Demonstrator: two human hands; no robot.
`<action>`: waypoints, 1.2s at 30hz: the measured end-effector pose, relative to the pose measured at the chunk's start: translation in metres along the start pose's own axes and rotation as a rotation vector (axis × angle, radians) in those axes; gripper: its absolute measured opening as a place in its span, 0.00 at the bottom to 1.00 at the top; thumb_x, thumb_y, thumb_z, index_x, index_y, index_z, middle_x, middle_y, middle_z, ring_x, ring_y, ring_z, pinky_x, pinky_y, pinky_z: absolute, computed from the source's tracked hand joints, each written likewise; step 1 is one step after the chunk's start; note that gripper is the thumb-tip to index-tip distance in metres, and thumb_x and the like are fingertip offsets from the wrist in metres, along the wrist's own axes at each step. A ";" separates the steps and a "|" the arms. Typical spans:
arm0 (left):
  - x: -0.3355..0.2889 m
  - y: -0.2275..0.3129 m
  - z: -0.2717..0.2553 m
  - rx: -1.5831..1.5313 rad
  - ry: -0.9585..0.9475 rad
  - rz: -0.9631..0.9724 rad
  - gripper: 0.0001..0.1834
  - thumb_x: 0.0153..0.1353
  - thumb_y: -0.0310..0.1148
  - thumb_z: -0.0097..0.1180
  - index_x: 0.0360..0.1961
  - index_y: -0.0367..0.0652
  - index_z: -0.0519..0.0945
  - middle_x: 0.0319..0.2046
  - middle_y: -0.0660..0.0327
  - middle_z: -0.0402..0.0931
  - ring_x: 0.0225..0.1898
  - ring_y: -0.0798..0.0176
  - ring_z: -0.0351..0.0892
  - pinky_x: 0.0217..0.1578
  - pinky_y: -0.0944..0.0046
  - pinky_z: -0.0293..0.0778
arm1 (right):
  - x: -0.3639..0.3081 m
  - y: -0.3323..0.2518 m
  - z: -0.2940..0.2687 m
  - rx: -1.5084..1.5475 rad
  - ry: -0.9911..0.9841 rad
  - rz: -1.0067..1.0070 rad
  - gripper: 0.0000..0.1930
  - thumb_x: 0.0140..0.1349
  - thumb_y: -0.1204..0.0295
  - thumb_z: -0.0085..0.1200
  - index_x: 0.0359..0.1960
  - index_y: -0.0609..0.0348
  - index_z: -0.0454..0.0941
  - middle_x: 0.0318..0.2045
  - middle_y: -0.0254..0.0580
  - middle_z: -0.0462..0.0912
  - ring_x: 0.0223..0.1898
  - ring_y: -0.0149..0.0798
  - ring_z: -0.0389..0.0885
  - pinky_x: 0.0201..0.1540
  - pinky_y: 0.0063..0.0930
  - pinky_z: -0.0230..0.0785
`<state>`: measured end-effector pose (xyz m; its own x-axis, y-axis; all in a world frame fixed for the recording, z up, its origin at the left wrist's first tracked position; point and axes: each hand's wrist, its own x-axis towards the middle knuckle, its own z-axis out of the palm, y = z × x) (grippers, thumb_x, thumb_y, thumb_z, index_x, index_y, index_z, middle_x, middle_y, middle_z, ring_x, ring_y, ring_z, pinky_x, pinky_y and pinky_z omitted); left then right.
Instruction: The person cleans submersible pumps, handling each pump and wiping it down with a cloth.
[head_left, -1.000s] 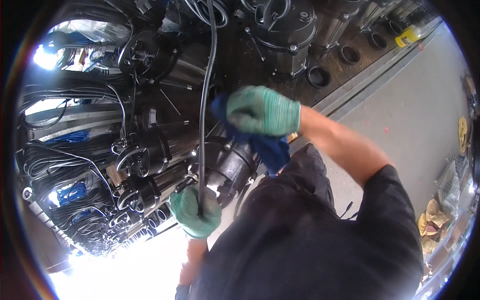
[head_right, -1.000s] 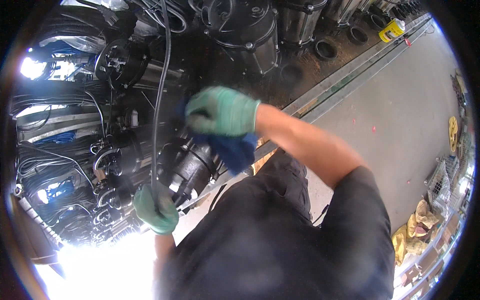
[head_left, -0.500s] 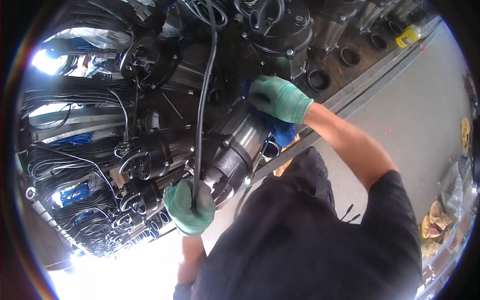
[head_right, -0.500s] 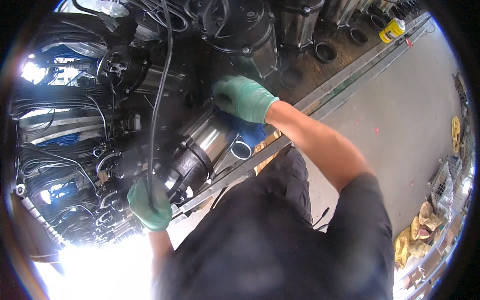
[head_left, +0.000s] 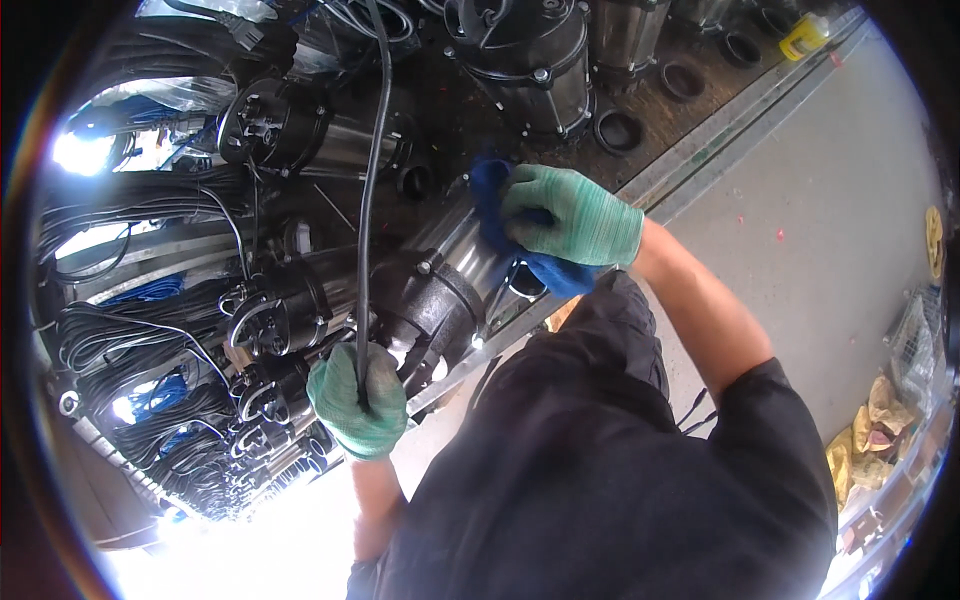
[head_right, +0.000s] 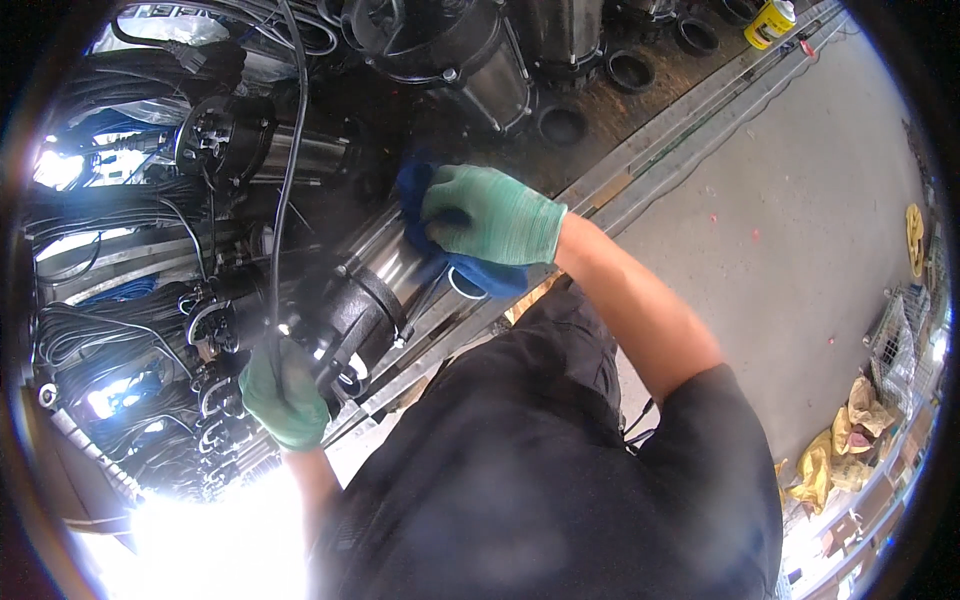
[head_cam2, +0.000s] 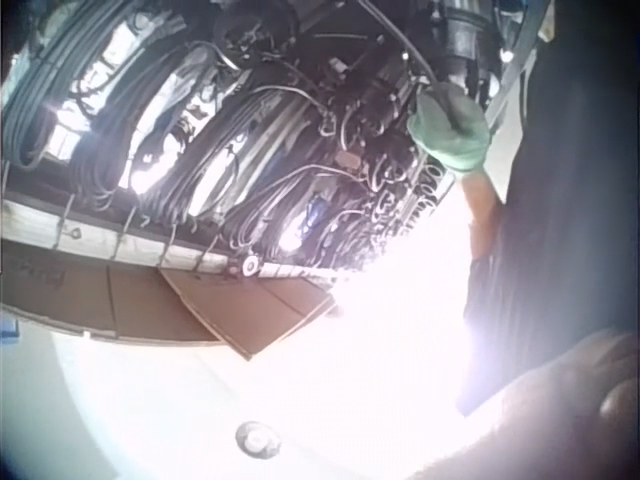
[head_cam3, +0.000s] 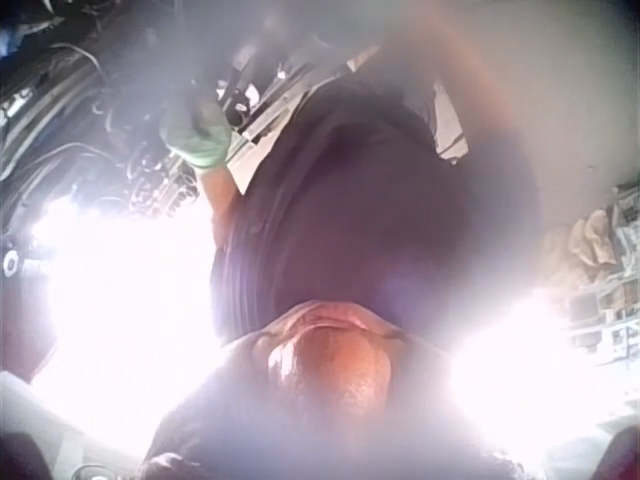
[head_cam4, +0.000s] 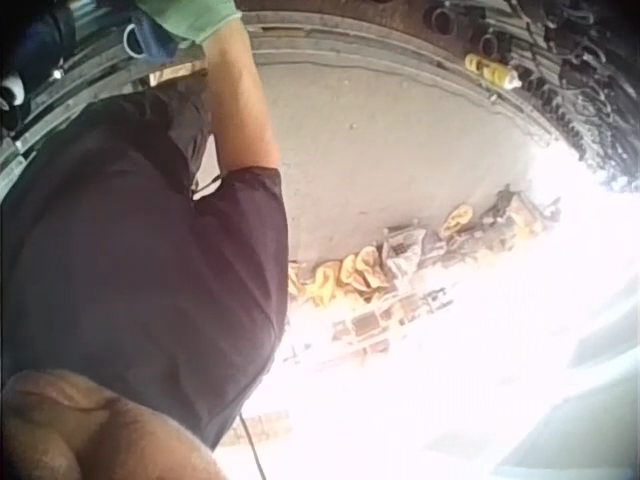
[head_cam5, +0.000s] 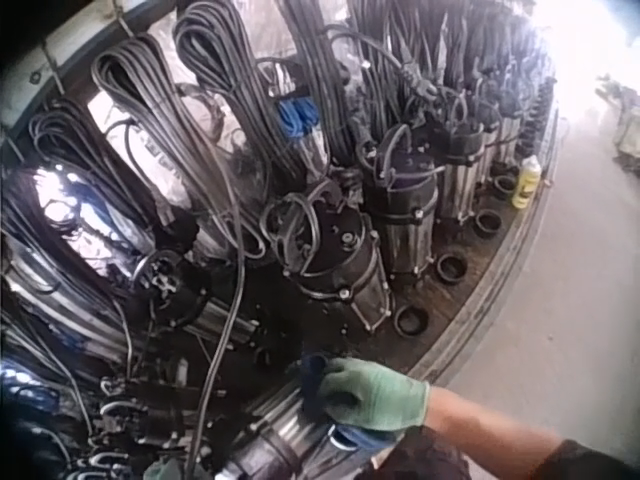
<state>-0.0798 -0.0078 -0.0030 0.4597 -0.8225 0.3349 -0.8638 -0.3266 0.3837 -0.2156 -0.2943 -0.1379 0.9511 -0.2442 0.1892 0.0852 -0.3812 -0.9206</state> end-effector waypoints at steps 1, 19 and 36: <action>0.000 0.000 0.001 0.000 0.001 0.002 0.07 0.64 0.30 0.63 0.40 0.39 0.81 0.25 0.58 0.83 0.24 0.49 0.77 0.31 0.50 0.70 | 0.003 -0.006 -0.008 -0.016 -0.078 0.015 0.14 0.62 0.69 0.64 0.47 0.60 0.86 0.47 0.53 0.84 0.50 0.59 0.83 0.55 0.46 0.77; 0.002 -0.006 0.002 -0.007 -0.020 0.042 0.04 0.64 0.29 0.61 0.36 0.40 0.83 0.24 0.57 0.82 0.22 0.52 0.76 0.29 0.53 0.71 | 0.008 -0.020 0.024 -0.039 0.193 0.006 0.15 0.60 0.68 0.67 0.47 0.58 0.85 0.47 0.52 0.81 0.52 0.58 0.81 0.56 0.46 0.76; -0.017 0.002 0.002 0.070 0.034 0.128 0.22 0.75 0.45 0.52 0.29 0.38 0.80 0.23 0.56 0.80 0.23 0.51 0.76 0.28 0.54 0.70 | 0.050 -0.004 0.009 -0.094 0.004 0.013 0.09 0.55 0.72 0.66 0.37 0.60 0.84 0.37 0.53 0.87 0.40 0.58 0.85 0.46 0.44 0.78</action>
<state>-0.0895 0.0051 -0.0098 0.3501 -0.8438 0.4067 -0.9276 -0.2521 0.2757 -0.1653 -0.2975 -0.1281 0.9506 -0.2535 0.1790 0.0444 -0.4597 -0.8870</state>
